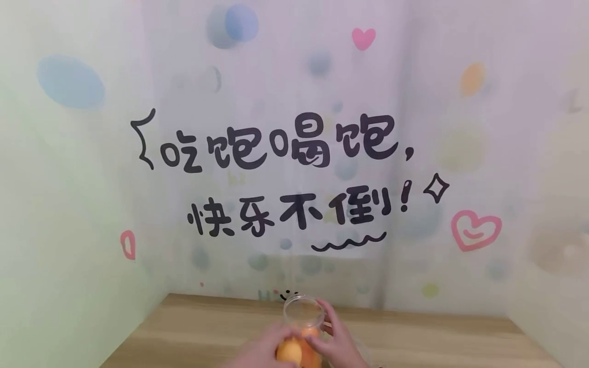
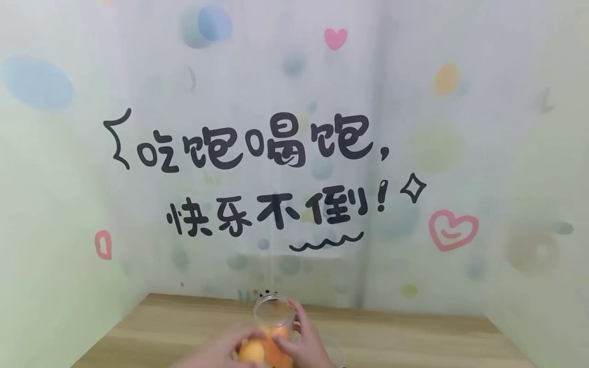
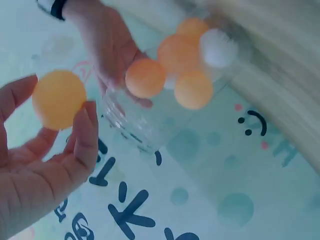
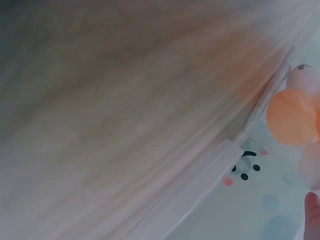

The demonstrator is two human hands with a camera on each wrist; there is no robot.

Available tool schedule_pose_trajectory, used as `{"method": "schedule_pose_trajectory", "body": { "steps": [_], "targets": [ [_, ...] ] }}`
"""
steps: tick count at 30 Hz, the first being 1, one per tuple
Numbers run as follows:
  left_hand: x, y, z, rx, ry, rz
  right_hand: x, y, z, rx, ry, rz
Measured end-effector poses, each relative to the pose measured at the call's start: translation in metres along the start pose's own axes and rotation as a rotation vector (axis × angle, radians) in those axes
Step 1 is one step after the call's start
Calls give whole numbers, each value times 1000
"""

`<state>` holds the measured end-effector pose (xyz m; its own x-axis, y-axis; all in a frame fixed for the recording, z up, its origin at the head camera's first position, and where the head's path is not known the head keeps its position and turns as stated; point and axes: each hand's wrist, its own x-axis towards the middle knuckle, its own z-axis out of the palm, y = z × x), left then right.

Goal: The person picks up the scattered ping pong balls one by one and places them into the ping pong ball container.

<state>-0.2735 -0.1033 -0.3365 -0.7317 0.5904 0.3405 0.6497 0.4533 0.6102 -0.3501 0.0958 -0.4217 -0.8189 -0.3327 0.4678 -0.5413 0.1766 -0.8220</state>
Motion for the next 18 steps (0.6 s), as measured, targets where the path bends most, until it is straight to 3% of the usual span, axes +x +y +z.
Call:
{"method": "schedule_pose_trajectory", "body": {
  "steps": [3,6,8,12,18],
  "targets": [
    [12,10,-6,-31,162,-76,1,-2,3,-24,37,13],
    [29,13,-11,52,313,-109,2,-5,4,-44,73,17],
    [39,11,-12,90,372,-125,2,-8,5,-43,86,24],
    [56,2,-10,135,397,-144,3,-10,6,-43,91,11],
    [66,-8,-5,197,356,-156,3,-9,6,-54,114,4]
  ]
}}
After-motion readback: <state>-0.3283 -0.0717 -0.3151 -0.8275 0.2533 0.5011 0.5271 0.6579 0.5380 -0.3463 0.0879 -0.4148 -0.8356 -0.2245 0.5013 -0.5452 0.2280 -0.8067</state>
